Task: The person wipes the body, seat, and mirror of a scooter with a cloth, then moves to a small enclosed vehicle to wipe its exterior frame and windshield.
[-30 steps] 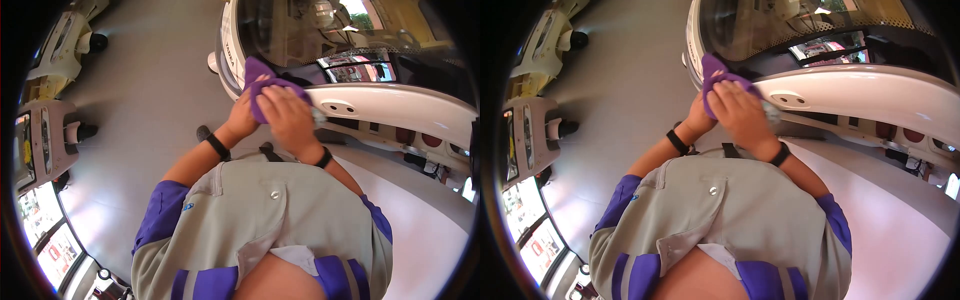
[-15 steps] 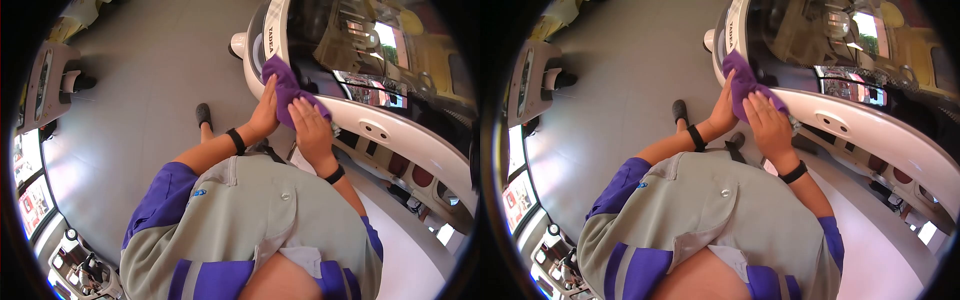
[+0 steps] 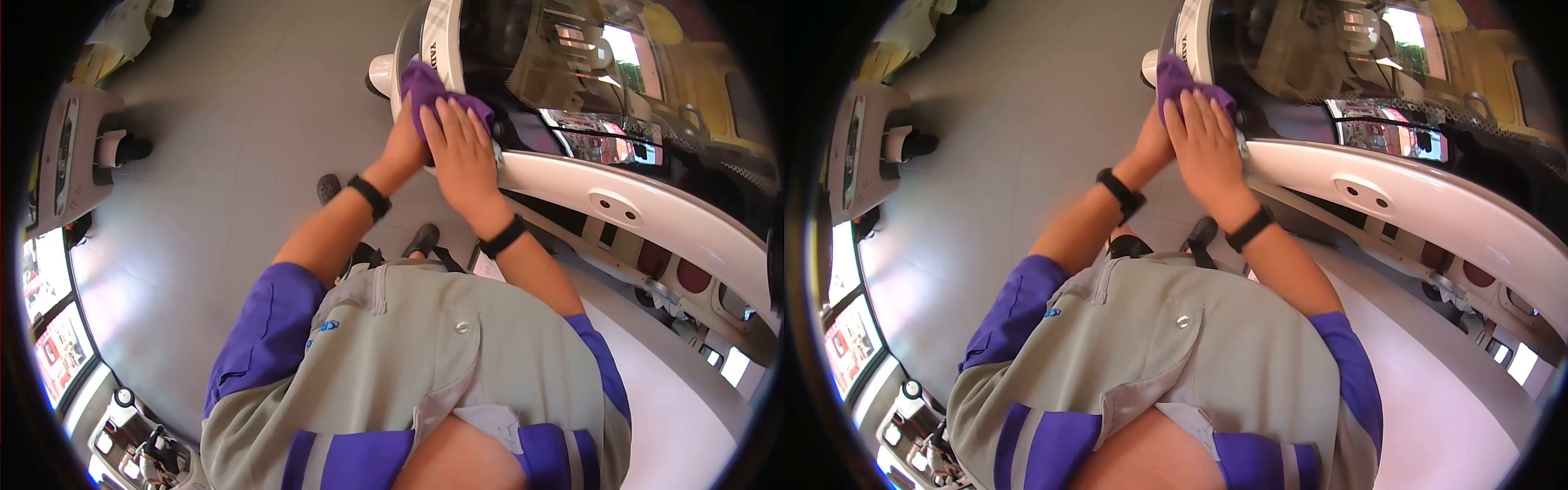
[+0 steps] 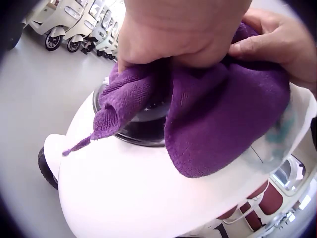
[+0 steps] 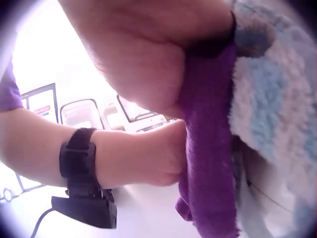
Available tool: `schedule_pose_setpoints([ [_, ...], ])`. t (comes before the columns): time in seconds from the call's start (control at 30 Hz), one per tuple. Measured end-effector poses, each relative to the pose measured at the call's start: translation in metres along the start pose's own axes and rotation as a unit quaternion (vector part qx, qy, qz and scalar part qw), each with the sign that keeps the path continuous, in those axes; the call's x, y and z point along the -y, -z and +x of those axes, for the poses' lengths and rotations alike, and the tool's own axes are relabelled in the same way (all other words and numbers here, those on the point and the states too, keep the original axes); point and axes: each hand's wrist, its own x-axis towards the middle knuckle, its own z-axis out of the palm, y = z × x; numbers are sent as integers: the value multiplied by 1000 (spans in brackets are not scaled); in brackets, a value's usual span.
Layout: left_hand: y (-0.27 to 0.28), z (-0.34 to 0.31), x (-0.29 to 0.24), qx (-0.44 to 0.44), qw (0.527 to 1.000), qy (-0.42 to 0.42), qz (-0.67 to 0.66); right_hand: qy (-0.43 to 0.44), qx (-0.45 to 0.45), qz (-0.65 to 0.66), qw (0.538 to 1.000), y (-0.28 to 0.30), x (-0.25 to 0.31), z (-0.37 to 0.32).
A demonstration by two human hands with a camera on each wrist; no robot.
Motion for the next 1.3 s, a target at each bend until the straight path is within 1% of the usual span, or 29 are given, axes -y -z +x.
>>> schedule_pose_setpoints([
  [0.03, -9, -17, -5, -4, 1000, -11, 23, 9, 1, 16, 1000, 4, 0, -16],
  [0.13, -48, -69, -9, -50, 999, 13, -4, 19, 8, 45, 999, 9, -4, -67],
  [0.23, -58, -80, -18, -33, 994, 103, -16, 15, 0, 66, 998, 11, -12, -86],
  [0.3, -52, -72, -26, 14, 995, -8, 99, 10, -22, 88, 996, 20, -18, -88],
  [0.33, -49, -66, -37, 37, 985, -66, 156, 9, -51, 90, 995, 28, -21, -87],
  [0.37, -57, -60, -52, -5, 998, -21, 51, 8, -82, 92, 992, 38, -23, -85],
  [0.4, -60, -54, -70, 11, 997, -54, 58, 8, -114, 93, 989, 50, -26, -85],
  [0.47, -64, -41, -104, 46, 989, -118, 70, 4, -181, 49, 982, 88, -30, -85],
  [0.53, -82, -35, -134, 56, 981, -174, 60, 0, -256, -8, 967, 124, -41, -102],
  [0.6, -84, -36, -172, 42, 969, -231, 75, -30, -322, -23, 946, 136, -49, -109],
  [0.63, -84, -33, -164, 14, 934, -331, 136, -49, -345, -29, 937, 137, -52, -112],
  [0.67, -87, -31, -158, 4, 927, -350, 135, -66, -369, -34, 926, 136, -56, -117],
  [0.7, -91, -29, -153, -7, 920, -368, 134, -93, -378, -9, 921, 127, -60, -120],
  [0.73, -93, -28, -146, -19, 914, -384, 134, -101, -376, 7, 921, 115, -57, -124],
  [0.8, -90, -28, -123, 33, 946, -305, 107, -111, -373, 43, 920, 92, -50, -126],
  [0.83, -82, -28, -119, 64, 950, -270, 140, -113, -323, 58, 938, 88, -43, -130],
  [0.93, -63, -25, -115, 153, 948, -230, 156, -117, -209, 115, 964, 72, -31, -138],
  [0.97, -55, -36, -113, 130, 937, -240, 217, -129, -174, 175, 961, 69, -31, -142],
  [1.0, -48, -45, -114, 105, 923, -249, 275, -129, -197, 195, 952, 75, -33, -142],
  [1.03, -46, -47, -135, 73, 922, -258, 278, -127, -218, 216, 943, 88, -36, -142],
  [1.07, -46, -43, -156, 41, 911, -301, 279, -123, -238, 237, 934, 103, -39, -143],
  [1.13, -40, -32, -205, -27, 880, -385, 277, -131, -337, 244, 900, 138, -43, -137],
  [1.17, -40, -28, -231, -56, 858, -439, 261, -131, -385, 245, 880, 157, -47, -134],
  [1.2, -41, -23, -256, -85, 831, -492, 244, -122, -431, 211, 869, 178, -52, -131],
  [1.27, -47, -15, -306, -52, 801, -539, 256, -102, -521, 140, 836, 212, -62, -124],
  [1.3, -49, -13, -319, -36, 785, -560, 261, -112, -538, 108, 829, 218, -65, -122],
])
